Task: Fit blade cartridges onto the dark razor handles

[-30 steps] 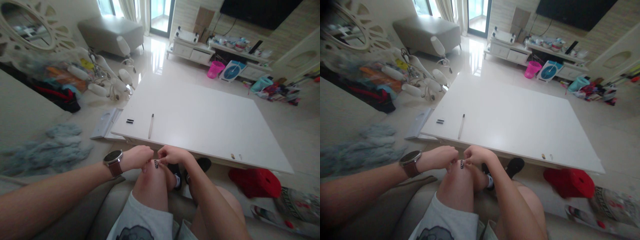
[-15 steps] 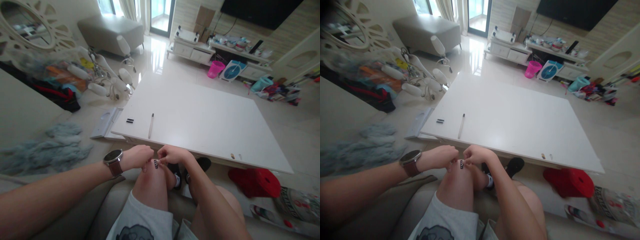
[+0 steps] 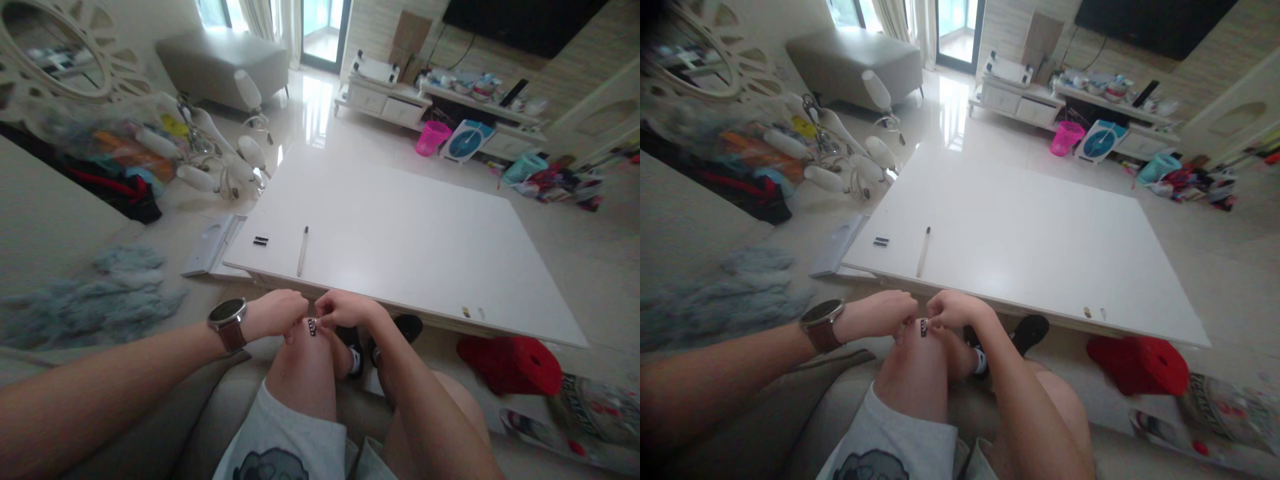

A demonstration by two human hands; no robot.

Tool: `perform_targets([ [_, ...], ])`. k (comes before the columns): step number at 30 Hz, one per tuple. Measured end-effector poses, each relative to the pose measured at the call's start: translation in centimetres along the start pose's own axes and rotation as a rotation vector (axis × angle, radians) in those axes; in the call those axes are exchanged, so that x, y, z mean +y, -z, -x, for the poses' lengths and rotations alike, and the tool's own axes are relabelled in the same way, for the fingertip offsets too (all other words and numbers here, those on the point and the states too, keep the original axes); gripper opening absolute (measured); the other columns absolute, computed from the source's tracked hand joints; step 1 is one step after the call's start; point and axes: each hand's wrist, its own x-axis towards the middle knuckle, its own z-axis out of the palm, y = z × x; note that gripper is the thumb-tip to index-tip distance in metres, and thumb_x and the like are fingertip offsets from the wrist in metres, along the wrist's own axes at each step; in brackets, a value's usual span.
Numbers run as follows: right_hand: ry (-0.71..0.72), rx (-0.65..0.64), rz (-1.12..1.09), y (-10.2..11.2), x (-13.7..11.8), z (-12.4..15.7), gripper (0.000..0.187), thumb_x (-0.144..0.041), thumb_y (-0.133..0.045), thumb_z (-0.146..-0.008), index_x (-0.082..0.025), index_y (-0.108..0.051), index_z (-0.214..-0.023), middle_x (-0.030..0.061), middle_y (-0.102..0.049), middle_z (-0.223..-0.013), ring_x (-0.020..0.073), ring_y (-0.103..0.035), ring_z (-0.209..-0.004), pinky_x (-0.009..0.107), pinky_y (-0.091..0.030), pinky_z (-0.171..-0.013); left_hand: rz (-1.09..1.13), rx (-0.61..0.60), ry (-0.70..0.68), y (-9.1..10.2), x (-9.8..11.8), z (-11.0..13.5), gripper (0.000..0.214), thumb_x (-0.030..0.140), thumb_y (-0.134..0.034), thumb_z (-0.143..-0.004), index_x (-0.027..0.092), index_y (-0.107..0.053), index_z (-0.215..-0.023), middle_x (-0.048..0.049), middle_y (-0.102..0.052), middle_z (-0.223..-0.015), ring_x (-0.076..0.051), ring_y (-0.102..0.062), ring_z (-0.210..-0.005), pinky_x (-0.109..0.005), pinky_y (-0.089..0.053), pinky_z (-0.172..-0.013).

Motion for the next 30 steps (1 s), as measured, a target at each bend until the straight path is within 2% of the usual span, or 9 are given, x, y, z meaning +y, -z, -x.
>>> perform_targets([
  [6, -0.010, 0.011, 0.016, 0.00, -0.27, 0.20, 0.011, -0.020, -0.068, -0.079, -0.017, -0.060, -0.071, -0.0045, -0.059, -0.061, 0.0096, -0.052, -0.058, 0.021, -0.034, -0.055, 0.047, 0.021, 0.000, -0.02, 0.06, 0.15, 0.022, 0.026, -0.087, -0.067, 0.015, -0.078, -0.084, -0.0112, -0.074, -0.084, -0.030, -0.070, -0.085, -0.033, -0.051, -0.075],
  [11, -0.018, 0.033, 0.008, 0.01, -0.32, 0.24, 0.014, -0.022, -0.068, -0.081, -0.016, -0.060, -0.071, -0.0042, -0.060, -0.062, 0.0091, -0.051, -0.058, 0.021, -0.035, -0.056, 0.012, 0.106, -0.013, 0.14, 0.35, 0.60, 0.019, 0.019, -0.088, -0.066, 0.013, -0.078, -0.081, -0.0103, -0.073, -0.080, -0.027, -0.068, -0.080, -0.030, -0.047, -0.071],
  [16, -0.003, 0.017, 0.007, 0.03, -0.47, 0.24, 0.011, -0.019, -0.068, -0.080, -0.016, -0.061, -0.072, -0.0046, -0.060, -0.062, 0.0092, -0.053, -0.059, 0.021, -0.035, -0.056, 0.021, 0.039, -0.007, -0.09, 0.07, 0.24, 0.020, 0.023, -0.088, -0.065, 0.016, -0.078, -0.081, -0.0098, -0.074, -0.080, -0.028, -0.069, -0.082, -0.031, -0.049, -0.073],
  [25, 0.000, 0.038, 0.018, 0.03, -0.10, 0.17, 0.012, -0.021, -0.069, -0.080, -0.016, -0.062, -0.071, -0.0048, -0.059, -0.061, 0.0092, -0.052, -0.058, 0.021, -0.035, -0.055, 0.073, 0.054, 0.017, 0.02, 0.16, 0.24, 0.022, 0.021, -0.090, -0.062, 0.015, -0.078, -0.080, -0.0099, -0.073, -0.079, -0.028, -0.068, -0.080, -0.031, -0.048, -0.072],
  [30, -0.001, 0.022, 0.010, -0.01, 0.05, 0.12, 0.011, -0.020, -0.069, -0.079, -0.016, -0.062, -0.072, -0.0047, -0.059, -0.061, 0.0089, -0.050, -0.057, 0.021, -0.033, -0.055, 0.031, 0.051, 0.011, 0.38, 0.50, 0.53, 0.022, 0.020, -0.088, -0.065, 0.013, -0.078, -0.084, -0.0119, -0.074, -0.083, -0.029, -0.069, -0.083, -0.032, -0.049, -0.074],
])
